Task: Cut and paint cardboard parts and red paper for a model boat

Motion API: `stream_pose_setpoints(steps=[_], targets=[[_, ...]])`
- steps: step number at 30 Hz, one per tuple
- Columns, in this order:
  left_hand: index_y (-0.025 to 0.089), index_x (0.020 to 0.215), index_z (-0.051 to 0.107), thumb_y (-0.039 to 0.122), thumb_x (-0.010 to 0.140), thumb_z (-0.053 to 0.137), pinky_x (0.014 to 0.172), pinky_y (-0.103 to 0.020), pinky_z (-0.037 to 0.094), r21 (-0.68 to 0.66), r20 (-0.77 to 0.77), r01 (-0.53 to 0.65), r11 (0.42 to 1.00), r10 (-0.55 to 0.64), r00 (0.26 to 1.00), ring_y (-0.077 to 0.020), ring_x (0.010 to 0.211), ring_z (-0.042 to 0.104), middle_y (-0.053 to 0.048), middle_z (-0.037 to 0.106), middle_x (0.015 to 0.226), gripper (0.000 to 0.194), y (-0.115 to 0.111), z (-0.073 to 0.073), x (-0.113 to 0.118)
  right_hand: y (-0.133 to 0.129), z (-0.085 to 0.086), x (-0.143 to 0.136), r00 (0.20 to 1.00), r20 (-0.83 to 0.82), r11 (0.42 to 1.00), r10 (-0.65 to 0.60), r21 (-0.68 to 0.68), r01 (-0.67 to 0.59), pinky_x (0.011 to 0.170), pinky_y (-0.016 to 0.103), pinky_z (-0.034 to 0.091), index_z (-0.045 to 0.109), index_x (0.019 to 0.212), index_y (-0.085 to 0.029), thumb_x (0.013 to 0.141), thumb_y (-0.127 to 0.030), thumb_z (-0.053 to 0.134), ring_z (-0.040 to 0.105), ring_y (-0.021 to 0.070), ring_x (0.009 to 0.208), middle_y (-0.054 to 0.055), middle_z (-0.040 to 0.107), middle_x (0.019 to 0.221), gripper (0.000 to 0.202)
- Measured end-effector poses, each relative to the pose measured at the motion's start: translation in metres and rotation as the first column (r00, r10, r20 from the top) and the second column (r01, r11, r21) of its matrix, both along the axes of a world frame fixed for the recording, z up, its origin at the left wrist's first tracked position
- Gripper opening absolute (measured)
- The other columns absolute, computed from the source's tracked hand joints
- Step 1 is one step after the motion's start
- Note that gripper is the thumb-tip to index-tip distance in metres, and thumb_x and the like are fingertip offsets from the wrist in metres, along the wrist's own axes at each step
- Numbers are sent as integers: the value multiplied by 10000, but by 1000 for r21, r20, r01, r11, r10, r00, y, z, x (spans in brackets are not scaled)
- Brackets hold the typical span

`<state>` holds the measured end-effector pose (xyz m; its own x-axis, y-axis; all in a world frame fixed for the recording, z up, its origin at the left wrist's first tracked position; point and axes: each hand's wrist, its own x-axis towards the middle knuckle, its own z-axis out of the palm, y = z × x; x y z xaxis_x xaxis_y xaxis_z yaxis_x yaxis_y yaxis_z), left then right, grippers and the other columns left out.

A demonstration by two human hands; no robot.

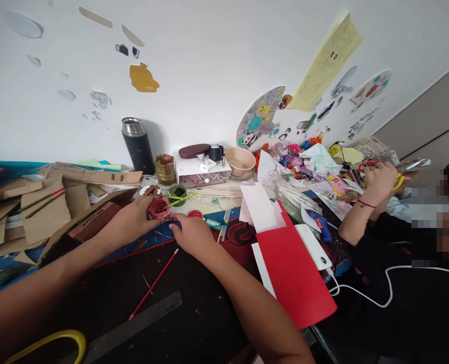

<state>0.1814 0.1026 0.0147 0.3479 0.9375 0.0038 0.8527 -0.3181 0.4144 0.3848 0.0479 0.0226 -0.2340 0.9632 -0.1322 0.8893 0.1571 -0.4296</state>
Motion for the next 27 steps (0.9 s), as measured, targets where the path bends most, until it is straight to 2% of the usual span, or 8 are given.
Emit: stream_pose_setpoints(steps=[7, 10, 14, 21, 27], targets=[[134, 1296, 629, 396, 982, 602, 952, -477, 607, 6, -78, -12, 1000, 12, 997, -402, 1193, 741, -232, 709, 1363, 409, 0, 4, 9, 14, -5, -11, 972, 228, 998, 62, -16, -60, 888, 384, 570, 727, 1338, -190, 1108, -405, 563, 788, 326, 1089, 167, 828, 1183, 356], [126, 1317, 625, 398, 990, 588, 950, -493, 610, 5, -89, -20, 1000, 20, 996, -413, 1204, 739, -237, 694, 1391, 427, 0, 5, 13, 17, -5, -17, 966, 253, 999, 47, -15, -45, 878, 393, 578, 709, 1332, -160, 1093, -376, 582, 792, 339, 1086, 184, 828, 1169, 346], [128, 1335, 620, 408, 995, 581, 957, -497, 610, -12, -88, -35, 999, 34, 996, -414, 1205, 742, -235, 679, 1423, 443, 1, 7, 16, 17, -6, -20, 960, 277, 999, 40, 3, -42, 877, 397, 583, 684, 1343, -155, 1122, -341, 514, 798, 338, 1084, 188, 830, 1151, 335], [147, 1274, 666, 396, 982, 611, 954, -473, 610, -19, -85, -39, 999, 37, 996, -406, 1201, 745, -238, 712, 1371, 388, 2, 11, 22, 14, -2, -20, 953, 298, 998, 51, 11, -57, 874, 402, 587, 689, 1327, -151, 1131, -375, 515, 803, 354, 1079, 196, 828, 1130, 345], [153, 1266, 666, 410, 978, 622, 943, -449, 606, -23, -90, -48, 999, 45, 995, -387, 1179, 755, -224, 728, 1347, 389, 2, 10, 24, 0, 5, -15, 950, 305, 997, 72, -11, -72, 870, 403, 581, 710, 1303, -135, 1121, -382, 539, 803, 353, 1065, 211, 822, 1137, 351]])
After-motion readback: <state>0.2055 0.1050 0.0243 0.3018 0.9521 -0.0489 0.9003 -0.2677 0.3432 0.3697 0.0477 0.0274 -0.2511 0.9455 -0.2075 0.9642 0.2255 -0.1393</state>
